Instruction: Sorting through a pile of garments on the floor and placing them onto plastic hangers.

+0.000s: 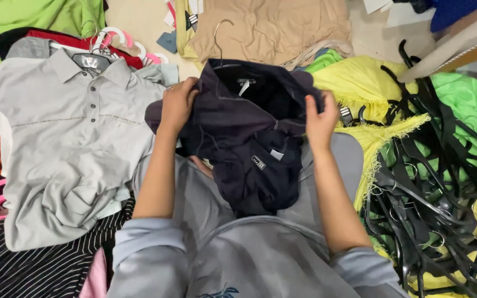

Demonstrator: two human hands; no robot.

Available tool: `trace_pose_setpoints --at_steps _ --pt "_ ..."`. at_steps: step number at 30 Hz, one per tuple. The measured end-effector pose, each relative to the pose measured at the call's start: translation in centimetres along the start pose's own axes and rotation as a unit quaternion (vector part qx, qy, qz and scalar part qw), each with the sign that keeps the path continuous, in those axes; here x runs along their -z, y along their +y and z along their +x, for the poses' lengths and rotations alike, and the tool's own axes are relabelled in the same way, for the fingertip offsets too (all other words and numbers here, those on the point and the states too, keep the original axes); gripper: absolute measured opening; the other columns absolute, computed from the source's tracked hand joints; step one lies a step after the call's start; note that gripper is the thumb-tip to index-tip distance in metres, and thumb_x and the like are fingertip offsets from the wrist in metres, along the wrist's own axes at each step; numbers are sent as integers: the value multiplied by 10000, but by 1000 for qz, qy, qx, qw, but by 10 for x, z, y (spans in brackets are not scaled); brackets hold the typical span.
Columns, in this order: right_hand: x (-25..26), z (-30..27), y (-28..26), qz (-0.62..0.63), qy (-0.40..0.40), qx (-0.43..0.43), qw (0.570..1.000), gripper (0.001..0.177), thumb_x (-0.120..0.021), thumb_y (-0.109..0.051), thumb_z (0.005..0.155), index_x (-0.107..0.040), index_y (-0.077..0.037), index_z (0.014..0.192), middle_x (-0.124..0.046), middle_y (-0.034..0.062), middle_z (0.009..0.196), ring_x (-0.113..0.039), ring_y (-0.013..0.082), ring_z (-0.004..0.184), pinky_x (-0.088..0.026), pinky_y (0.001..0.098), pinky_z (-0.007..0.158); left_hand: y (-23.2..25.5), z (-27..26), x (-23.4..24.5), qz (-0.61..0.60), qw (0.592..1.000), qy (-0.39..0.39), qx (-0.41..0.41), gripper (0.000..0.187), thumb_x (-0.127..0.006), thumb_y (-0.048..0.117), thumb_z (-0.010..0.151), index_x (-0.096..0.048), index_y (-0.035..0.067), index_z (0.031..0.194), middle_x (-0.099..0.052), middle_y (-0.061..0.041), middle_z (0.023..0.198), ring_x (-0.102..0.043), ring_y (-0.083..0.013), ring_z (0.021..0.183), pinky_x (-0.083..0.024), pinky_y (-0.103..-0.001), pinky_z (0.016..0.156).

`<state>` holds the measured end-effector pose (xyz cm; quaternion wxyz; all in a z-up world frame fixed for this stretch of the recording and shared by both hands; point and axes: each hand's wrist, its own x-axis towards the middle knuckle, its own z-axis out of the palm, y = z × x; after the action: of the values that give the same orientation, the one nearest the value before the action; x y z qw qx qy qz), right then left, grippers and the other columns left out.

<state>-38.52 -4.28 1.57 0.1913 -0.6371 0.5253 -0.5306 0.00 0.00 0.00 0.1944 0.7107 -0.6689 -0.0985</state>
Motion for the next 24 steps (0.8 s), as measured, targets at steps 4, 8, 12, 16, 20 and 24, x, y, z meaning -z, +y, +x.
trace_pose_setpoints --at_steps 4,8,12,16,20,24 --pt "-21 -26 -46 84 -223 53 970 504 -847 -113 832 -681 -139 1307 -706 155 1193 -665 388 1126 -519 452 961 49 54 -19 0 1000 17 -4 259 -579 302 1067 -586 317 1325 -725 -49 1137 -665 -296 1151 -455 -523 955" --pt "-31 -46 -6 55 -406 -3 912 743 -765 -72 817 -465 -92 1497 -432 213 1557 -461 346 1431 -388 382 1138 97 74 -67 85 988 114 68 775 -623 106 882 -335 328 1567 -432 -137 1445 -432 -368 1352 -286 -742 1102" --pt "-27 -52 52 88 -322 -103 937 432 -637 81 937 -639 -51 1349 -612 206 1263 -665 414 1132 -589 418 895 161 5 -106 -59 996 -7 62 740 -717 144 952 -367 229 1598 -384 -197 1591 -281 -424 1530 -299 -750 1135" --pt "-47 -46 76 77 -310 -91 943 357 -538 101 981 -682 -63 1264 -703 133 1146 -726 279 1045 -603 337 842 169 -77 -182 -72 983 -157 65 693 -666 313 997 -344 253 1608 -260 -171 1661 -168 -413 1570 -223 -771 1151" --pt "-72 -52 85 47 -453 -42 889 303 -569 64 972 -708 -101 1184 -747 134 1101 -710 301 1087 -578 412 915 156 -117 -221 -69 959 -264 75 513 -326 508 1097 -381 318 1571 -474 -103 1513 -461 -345 1405 -361 -684 1061" --pt "-83 -62 159 -105 -416 -70 901 410 -649 -24 950 -654 -160 1337 -663 153 1287 -689 342 1124 -582 446 953 156 -117 -188 -62 945 -311 77 581 -206 522 1080 -460 240 1519 -710 -152 1227 -692 -364 1145 -423 -594 1002"
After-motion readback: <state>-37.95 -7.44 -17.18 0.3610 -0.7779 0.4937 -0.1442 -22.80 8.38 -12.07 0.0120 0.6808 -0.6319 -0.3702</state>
